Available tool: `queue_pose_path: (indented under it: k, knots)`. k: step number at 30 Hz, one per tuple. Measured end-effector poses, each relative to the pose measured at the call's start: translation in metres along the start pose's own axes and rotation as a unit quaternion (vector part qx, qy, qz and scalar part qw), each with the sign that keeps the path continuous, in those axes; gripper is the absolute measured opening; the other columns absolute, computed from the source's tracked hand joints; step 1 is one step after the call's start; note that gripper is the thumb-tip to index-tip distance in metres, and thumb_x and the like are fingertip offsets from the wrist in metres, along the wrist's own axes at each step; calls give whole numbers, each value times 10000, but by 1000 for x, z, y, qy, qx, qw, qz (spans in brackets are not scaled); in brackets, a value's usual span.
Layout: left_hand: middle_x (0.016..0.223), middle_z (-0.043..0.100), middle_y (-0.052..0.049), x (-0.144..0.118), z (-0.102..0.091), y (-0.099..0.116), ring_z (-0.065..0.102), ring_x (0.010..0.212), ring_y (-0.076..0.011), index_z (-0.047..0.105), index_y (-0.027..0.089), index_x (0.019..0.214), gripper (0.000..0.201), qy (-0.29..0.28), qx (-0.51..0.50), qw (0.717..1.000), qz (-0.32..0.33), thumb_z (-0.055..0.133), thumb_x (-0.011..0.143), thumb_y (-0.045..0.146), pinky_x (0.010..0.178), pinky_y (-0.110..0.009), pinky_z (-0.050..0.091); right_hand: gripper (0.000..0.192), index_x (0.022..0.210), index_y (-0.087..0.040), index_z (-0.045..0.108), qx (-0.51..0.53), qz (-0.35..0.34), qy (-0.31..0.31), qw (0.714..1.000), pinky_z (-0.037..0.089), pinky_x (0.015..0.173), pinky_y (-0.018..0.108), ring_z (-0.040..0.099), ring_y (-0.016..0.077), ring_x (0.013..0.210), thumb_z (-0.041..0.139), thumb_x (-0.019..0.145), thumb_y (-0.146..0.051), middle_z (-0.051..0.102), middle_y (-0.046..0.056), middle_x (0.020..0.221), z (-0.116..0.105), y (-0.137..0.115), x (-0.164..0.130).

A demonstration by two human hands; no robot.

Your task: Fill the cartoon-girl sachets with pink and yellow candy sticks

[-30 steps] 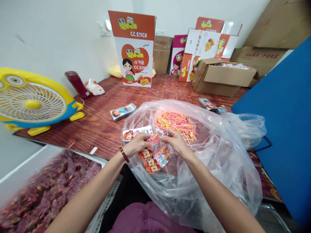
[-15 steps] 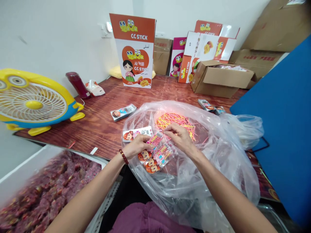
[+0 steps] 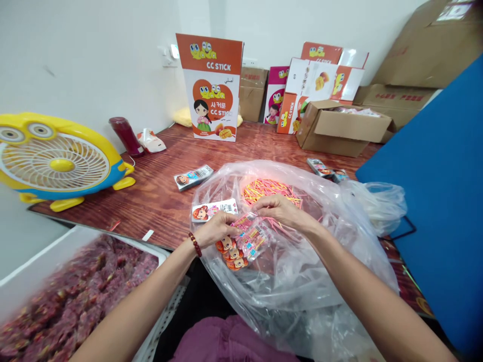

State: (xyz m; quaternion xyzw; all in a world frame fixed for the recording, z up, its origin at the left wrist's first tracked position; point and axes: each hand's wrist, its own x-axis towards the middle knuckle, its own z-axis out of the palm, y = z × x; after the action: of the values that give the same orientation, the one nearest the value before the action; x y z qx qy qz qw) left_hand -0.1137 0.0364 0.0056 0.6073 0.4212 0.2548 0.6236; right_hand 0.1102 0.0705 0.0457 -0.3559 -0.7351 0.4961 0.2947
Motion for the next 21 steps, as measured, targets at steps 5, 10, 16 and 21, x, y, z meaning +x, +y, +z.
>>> queue_pose_path:
  k: [5,10,16,21]
  knots:
    - [616,606,29,1,4,3,508,582,-115,681,140,648,90,-1,10,1000,26,699,663,227,569,-214,397,82,730,-200,746,-33,-15,15,999,438,686,277,602,151,697,683,730,-252,695,5,746,-2,4,1]
    - [601,585,32,2,4,1,495,586,-118,668,137,643,57,20,37,999,25,650,635,190,567,-214,387,147,669,-195,721,-80,-26,-7,996,402,635,262,551,137,634,648,775,-266,649,-5,666,2,9,0]
    - [620,602,20,1,3,-2,509,598,-126,675,134,654,105,8,17,1000,1,682,654,239,575,-225,408,153,719,-210,728,-72,-86,32,993,433,714,291,593,159,713,629,814,-278,675,15,757,13,13,-6]
    - [628,619,18,0,2,-2,520,581,-117,694,130,694,128,-4,-12,1000,-9,708,665,255,580,-227,423,138,767,-215,721,-50,-81,89,991,443,777,320,609,179,806,619,828,-285,686,28,844,16,14,-10]
